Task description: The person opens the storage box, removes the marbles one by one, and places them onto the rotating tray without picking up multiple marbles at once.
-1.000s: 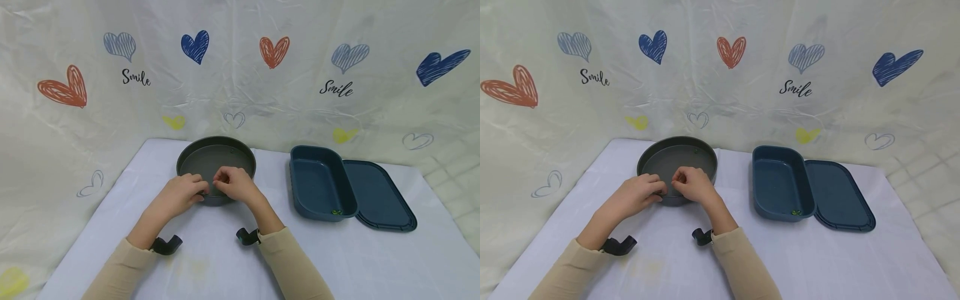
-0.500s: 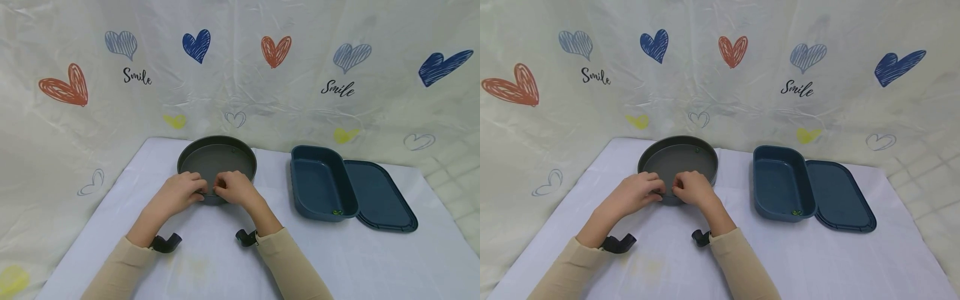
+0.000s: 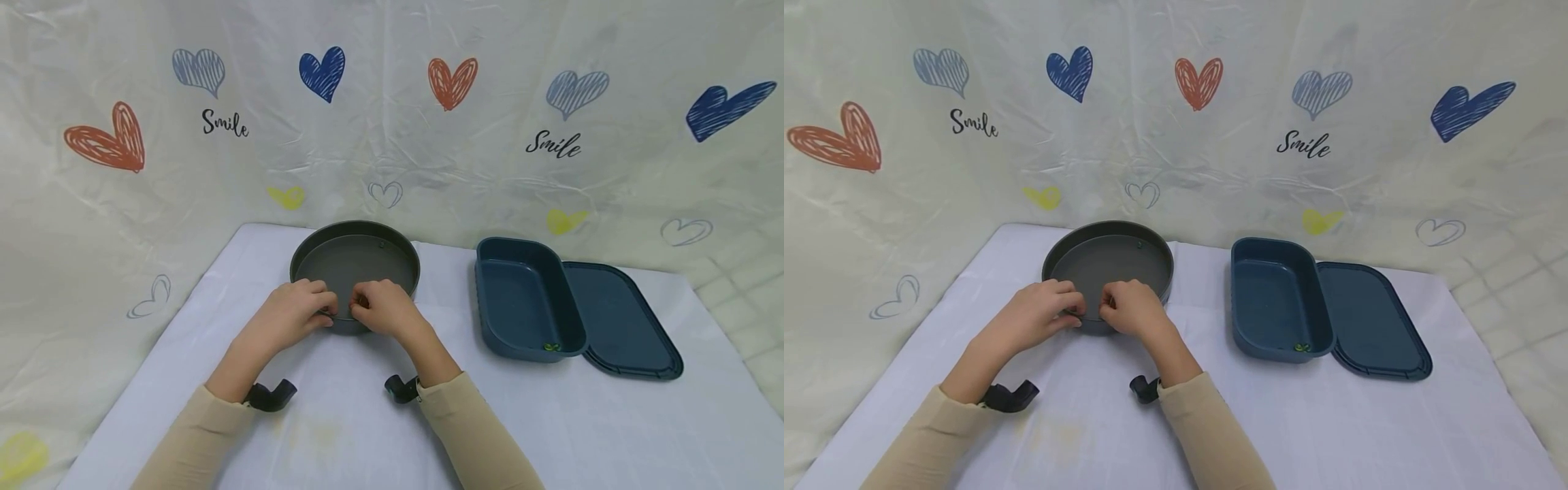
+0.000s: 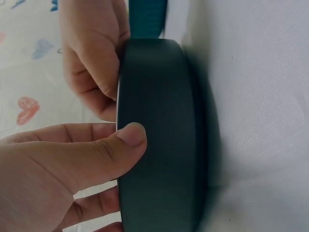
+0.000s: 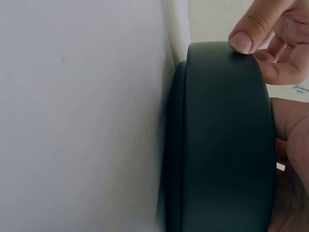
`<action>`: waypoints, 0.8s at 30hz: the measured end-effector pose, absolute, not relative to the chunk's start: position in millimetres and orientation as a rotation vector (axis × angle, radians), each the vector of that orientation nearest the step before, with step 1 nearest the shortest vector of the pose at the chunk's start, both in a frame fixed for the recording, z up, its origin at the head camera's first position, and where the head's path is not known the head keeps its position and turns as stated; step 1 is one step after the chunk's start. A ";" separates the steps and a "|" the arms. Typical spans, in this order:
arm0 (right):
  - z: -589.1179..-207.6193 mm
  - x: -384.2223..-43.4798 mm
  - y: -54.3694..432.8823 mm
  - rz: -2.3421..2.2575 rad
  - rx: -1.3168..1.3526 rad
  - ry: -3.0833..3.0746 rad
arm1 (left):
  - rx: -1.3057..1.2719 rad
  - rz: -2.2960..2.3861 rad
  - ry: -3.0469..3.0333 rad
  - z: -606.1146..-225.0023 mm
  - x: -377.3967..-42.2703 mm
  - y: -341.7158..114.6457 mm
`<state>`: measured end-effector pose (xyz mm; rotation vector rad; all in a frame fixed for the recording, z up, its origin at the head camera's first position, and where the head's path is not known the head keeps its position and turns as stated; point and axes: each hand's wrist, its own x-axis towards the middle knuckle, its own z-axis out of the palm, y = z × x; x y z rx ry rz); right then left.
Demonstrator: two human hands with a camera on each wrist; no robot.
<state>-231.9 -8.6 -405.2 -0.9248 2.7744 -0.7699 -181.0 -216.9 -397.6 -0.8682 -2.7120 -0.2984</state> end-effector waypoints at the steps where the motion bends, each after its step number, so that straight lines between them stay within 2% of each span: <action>1: -404.4 -232.6 -8.9 -0.786 -0.924 2.760 | -0.864 -0.294 -2.717 -397.6 -180.9 -217.4; 9: -389.8 -263.2 -8.5 -1.018 -0.741 2.415 | -0.866 -0.291 -2.742 -396.2 -180.3 -217.1; 15: -380.3 -290.0 -8.2 -0.952 -0.577 2.144 | -0.857 -0.309 -2.740 -397.3 -182.7 -216.4; 24: -387.1 -303.8 -13.0 -0.930 -0.429 2.149 | -0.843 -0.294 -2.760 -395.8 -183.0 -216.3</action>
